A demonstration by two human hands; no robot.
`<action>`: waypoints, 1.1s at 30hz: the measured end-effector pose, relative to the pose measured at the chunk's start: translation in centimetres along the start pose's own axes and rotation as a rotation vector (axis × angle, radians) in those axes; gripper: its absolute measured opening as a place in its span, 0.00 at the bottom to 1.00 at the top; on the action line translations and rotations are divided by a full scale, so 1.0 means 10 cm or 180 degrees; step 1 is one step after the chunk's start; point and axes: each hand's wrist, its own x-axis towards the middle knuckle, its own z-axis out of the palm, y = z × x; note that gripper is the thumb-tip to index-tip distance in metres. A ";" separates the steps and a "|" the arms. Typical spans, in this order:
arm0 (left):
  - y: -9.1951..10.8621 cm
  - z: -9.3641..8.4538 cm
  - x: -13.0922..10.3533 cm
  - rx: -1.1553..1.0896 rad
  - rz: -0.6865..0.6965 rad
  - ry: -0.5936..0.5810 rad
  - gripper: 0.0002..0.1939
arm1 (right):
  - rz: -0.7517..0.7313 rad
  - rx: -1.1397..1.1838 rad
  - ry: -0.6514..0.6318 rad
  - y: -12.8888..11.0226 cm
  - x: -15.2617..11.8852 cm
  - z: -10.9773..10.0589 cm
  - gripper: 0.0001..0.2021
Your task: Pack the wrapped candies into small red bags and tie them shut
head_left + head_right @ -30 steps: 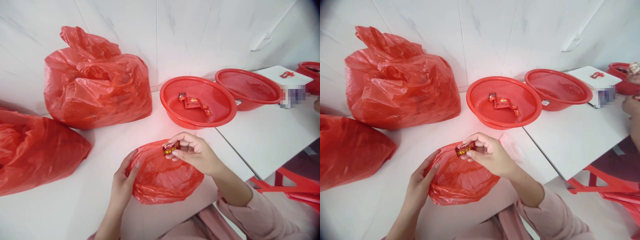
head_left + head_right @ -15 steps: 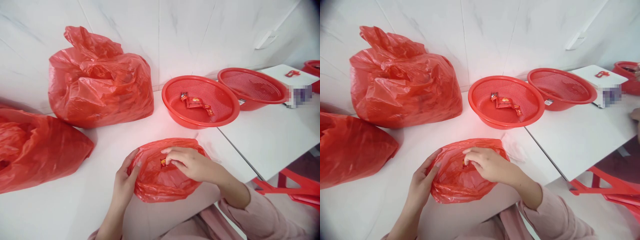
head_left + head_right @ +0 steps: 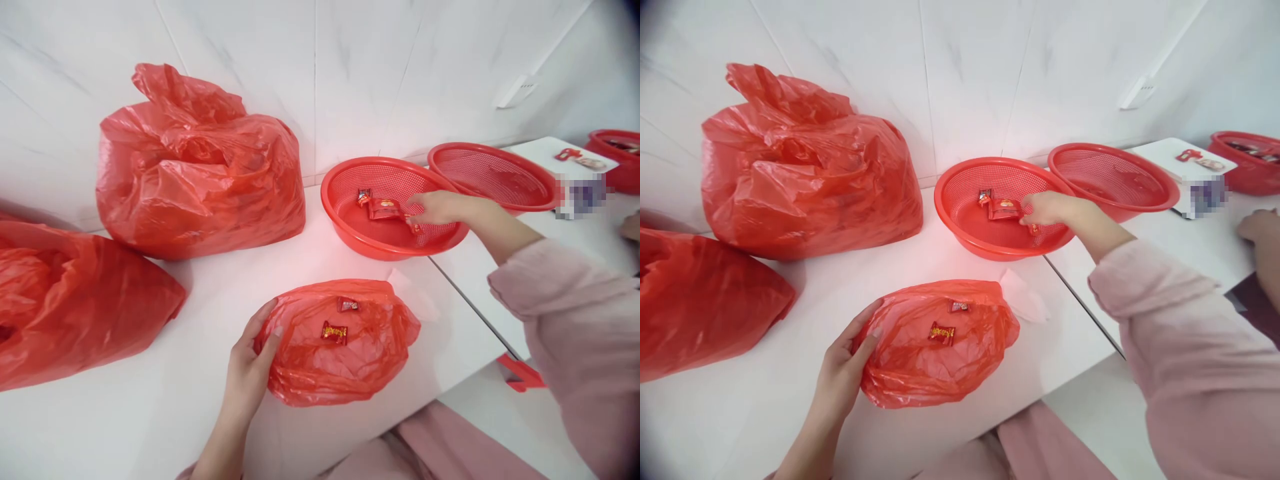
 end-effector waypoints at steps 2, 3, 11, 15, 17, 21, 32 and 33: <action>-0.01 0.00 0.01 -0.0048 -0.0019 0.0011 0.29 | 0.0010 -0.0103 -0.0341 0.09 0.22 0.09 0.25; -0.01 0.00 0.01 -0.0074 -0.0041 0.0026 0.29 | -0.0068 -0.0101 -0.0478 0.10 0.28 0.15 0.23; 0.02 0.00 0.01 -0.0056 -0.0140 0.0035 0.27 | -0.0306 0.0218 -0.1118 0.07 0.36 0.37 0.09; 0.00 -0.01 0.01 -0.0026 -0.0093 0.0030 0.27 | -0.0583 0.0752 -0.1034 0.06 0.28 0.27 0.12; -0.01 -0.01 0.02 -0.0009 -0.0085 0.0040 0.27 | -0.0771 0.1255 -0.0836 -0.04 0.16 0.20 0.17; -0.01 0.00 0.02 -0.0028 -0.0111 0.0032 0.27 | -0.1189 0.3135 -0.0546 -0.43 -0.30 0.18 0.19; 0.00 0.01 0.01 -0.0057 -0.0053 0.0081 0.28 | -0.1686 0.2995 -0.0252 -0.99 -1.16 0.42 0.17; 0.00 0.01 0.01 -0.0062 -0.0045 0.0079 0.28 | -0.1721 0.2891 -0.0179 -1.02 -1.20 0.44 0.15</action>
